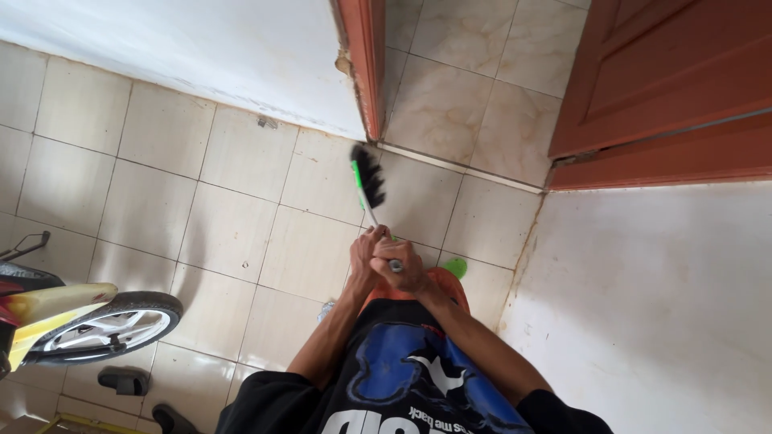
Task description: The person sweeps the floor using a broom, places a dustpan onto the ground, and sweeps trash toward and into the dustpan with the broom.
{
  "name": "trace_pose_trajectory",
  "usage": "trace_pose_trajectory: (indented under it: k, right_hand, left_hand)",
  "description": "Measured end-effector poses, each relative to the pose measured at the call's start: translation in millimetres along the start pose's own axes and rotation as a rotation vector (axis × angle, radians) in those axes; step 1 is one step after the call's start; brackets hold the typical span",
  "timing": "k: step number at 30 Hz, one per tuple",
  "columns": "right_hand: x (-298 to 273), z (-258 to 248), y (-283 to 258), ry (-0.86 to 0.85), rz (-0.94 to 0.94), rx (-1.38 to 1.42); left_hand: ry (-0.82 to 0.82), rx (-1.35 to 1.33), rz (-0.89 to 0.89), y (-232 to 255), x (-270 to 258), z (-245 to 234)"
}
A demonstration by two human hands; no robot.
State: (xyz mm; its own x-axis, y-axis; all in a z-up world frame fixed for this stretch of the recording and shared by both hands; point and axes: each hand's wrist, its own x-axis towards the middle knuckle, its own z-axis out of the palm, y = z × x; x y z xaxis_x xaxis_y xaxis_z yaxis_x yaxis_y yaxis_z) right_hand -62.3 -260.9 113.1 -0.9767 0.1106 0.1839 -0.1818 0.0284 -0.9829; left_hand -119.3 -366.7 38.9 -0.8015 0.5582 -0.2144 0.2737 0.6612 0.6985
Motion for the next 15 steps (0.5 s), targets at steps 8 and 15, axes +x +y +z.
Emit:
trace_pose_trajectory:
  k: [8, 15]
  right_hand:
    - [20.3, -32.0, -67.9, -0.131, -0.085, -0.076]
    - [36.7, 32.3, 0.7, -0.289, -0.032, -0.157]
  left_hand:
    - [0.144, -0.169, 0.068, 43.8, -0.7, -11.5]
    - [0.121, -0.097, -0.149, -35.4, -5.8, -2.1]
